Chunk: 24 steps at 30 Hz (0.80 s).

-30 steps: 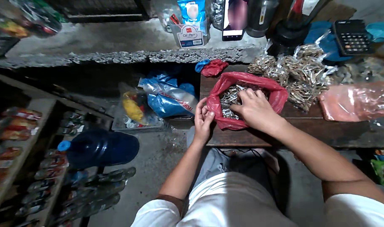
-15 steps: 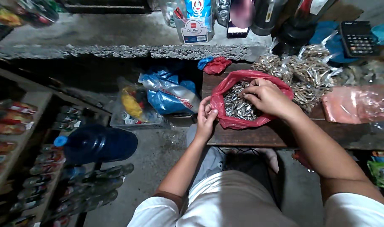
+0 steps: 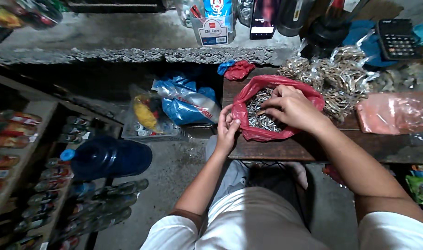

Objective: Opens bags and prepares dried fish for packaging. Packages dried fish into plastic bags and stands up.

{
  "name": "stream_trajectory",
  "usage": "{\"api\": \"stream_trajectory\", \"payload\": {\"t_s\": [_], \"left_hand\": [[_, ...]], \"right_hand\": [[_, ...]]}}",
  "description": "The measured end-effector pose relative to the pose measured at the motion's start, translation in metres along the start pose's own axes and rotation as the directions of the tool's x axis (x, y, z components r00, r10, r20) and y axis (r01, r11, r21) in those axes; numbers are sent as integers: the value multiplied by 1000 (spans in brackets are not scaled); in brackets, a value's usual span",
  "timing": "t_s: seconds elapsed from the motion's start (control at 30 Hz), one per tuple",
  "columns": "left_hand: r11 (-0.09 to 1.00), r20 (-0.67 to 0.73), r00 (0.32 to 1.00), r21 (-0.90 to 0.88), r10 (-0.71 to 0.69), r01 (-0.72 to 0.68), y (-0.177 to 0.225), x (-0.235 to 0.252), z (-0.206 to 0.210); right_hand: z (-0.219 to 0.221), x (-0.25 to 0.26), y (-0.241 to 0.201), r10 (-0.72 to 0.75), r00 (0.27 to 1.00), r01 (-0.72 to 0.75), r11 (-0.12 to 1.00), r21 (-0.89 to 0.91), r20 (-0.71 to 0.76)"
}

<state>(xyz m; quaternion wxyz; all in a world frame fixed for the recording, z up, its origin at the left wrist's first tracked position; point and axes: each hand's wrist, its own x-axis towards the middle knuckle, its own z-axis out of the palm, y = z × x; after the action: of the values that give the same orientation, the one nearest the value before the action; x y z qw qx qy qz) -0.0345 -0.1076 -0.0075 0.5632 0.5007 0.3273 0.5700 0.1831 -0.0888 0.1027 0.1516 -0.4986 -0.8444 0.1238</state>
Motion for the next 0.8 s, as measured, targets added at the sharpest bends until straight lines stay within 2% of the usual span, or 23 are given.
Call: {"api": "stream_trajectory", "payload": {"t_s": [0.1,0.17,0.3,0.47,0.67,0.73,0.8], "left_hand": [[1000,2,1000,0,-1,1,0,0,1],[1000,1,1000,-22,-6,6,-1,1,1],[999,4,1000,-40,-14,15,-2,0,0],[998,-2,1000,-64,-21,21,-2,0,2],[995,20,997,-58,-81,82,11,-4,15],[993,54,996,-91,-67,72,19,-6,20],[989,90,995,-140,-37,49,24,-7,21]], "right_hand": [[14,6,-4,-59,998,56,988,-144,-19],[17,9,-3,-45,998,40,990,-136,-40],[2,9,2,105,993,-98,986,135,-48],[-10,-1,5,162,986,-139,941,308,-49],[-7,-26,9,146,955,-30,914,405,-259],[-8,-38,8,156,920,16,903,430,-360],[-7,-49,12,177,852,63,900,432,-492]]}}
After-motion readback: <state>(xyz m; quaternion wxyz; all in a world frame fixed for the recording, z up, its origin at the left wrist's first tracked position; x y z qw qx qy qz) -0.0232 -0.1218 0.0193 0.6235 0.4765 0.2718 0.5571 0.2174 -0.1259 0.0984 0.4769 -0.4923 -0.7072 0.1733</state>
